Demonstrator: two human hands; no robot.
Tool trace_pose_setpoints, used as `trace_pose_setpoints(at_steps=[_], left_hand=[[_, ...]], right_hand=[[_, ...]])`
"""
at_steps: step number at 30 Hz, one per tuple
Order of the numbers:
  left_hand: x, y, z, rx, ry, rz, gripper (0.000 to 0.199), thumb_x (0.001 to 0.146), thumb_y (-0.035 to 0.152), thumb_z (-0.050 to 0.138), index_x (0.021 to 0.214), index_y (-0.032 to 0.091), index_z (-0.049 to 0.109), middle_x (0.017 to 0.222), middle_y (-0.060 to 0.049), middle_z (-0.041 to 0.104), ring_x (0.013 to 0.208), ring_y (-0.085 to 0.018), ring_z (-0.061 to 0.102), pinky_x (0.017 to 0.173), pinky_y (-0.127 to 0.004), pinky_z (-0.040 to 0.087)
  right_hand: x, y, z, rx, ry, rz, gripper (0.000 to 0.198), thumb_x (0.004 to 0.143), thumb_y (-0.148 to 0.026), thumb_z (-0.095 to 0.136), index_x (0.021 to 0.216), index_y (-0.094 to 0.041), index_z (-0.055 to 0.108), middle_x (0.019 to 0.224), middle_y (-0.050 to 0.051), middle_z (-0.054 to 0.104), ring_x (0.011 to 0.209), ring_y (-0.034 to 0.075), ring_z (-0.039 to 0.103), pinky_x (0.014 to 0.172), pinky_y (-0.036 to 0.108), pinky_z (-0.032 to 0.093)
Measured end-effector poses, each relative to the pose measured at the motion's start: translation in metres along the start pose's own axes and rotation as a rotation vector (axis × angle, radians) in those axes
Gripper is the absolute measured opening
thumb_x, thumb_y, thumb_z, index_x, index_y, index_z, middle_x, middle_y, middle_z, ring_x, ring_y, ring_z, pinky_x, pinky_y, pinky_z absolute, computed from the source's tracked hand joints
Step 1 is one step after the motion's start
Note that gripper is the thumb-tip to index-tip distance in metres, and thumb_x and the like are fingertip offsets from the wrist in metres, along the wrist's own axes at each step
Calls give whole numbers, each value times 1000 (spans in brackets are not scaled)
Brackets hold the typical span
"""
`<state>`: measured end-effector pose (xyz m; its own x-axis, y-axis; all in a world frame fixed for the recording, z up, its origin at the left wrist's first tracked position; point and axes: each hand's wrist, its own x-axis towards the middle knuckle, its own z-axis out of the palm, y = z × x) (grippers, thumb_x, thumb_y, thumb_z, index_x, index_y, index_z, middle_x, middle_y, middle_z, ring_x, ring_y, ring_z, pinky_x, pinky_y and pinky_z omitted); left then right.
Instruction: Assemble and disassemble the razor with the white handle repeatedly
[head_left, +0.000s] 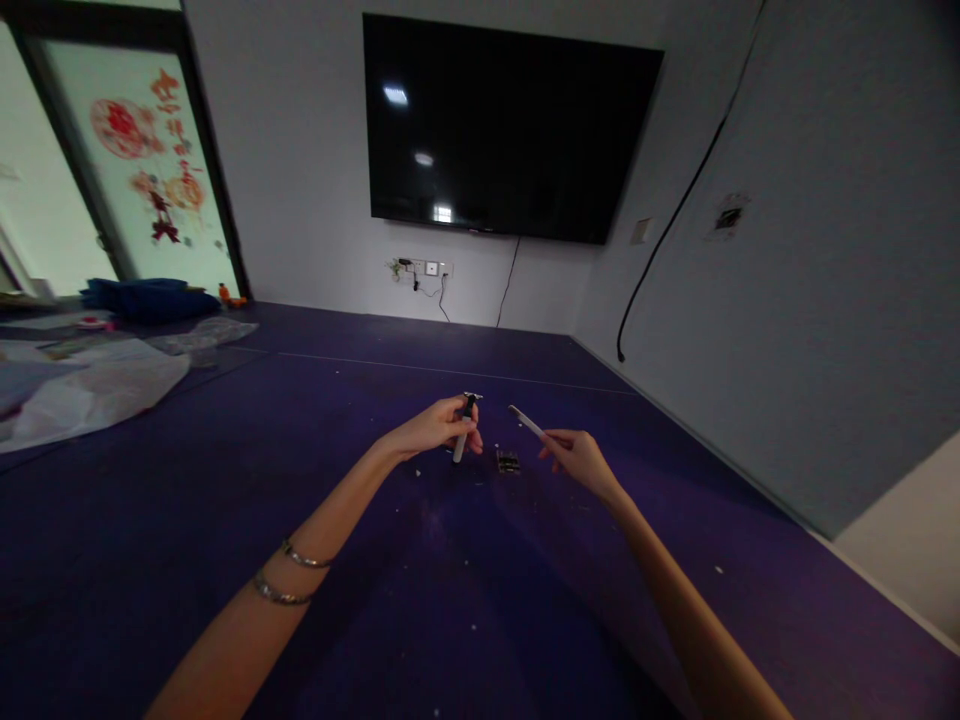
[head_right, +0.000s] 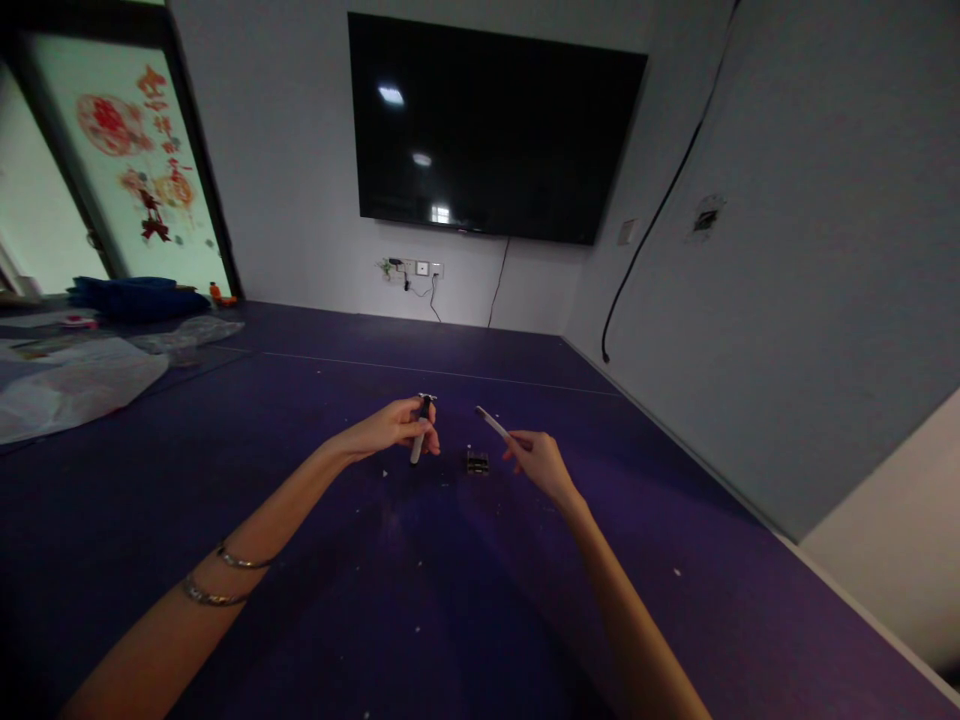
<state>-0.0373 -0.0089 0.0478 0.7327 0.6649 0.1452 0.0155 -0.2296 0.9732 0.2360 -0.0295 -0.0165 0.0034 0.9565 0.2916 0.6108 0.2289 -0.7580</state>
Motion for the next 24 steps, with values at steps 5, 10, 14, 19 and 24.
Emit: trace_pose_setpoints(at_steps=[5, 10, 14, 19, 24], left_hand=[[1, 0, 0, 27, 3, 30, 12, 83, 21, 52, 89, 16, 42, 75, -7, 64, 72, -17, 64, 60, -26, 48], [2, -1, 2, 32, -8, 38, 11, 84, 21, 51, 90, 16, 42, 77, -7, 64, 73, -17, 64, 61, -27, 49], [3, -2, 2, 23, -3, 46, 12, 84, 21, 51, 90, 15, 43, 76, -7, 64, 72, -17, 64, 62, -27, 50], [4, -5, 4, 23, -8, 66, 10, 84, 20, 51, 88, 15, 43, 73, -5, 64, 70, -17, 65, 60, -27, 51], [4, -6, 6, 22, -10, 49, 9, 83, 20, 51, 88, 15, 44, 72, -4, 63, 69, -17, 65, 58, -27, 51]], right_hand=[[-7, -9, 11, -158, 8, 42, 30, 81, -38, 48, 81, -16, 68, 65, 5, 69, 47, 13, 60, 45, 21, 41], [-13, -16, 24, -436, 76, 46, 20, 75, -31, 54, 67, -18, 68, 61, 6, 67, 55, 16, 63, 49, 22, 39], [-17, -27, 43, -558, 48, 48, 22, 74, -33, 56, 63, -17, 67, 65, 9, 68, 62, 20, 64, 52, 24, 38], [-24, -44, 72, -658, -51, 168, 24, 75, -34, 52, 75, -16, 68, 79, 11, 69, 76, 24, 66, 61, 26, 43], [-27, -49, 94, -700, -87, 205, 28, 76, -33, 49, 88, -15, 67, 92, 14, 68, 86, 27, 65, 69, 31, 46]])
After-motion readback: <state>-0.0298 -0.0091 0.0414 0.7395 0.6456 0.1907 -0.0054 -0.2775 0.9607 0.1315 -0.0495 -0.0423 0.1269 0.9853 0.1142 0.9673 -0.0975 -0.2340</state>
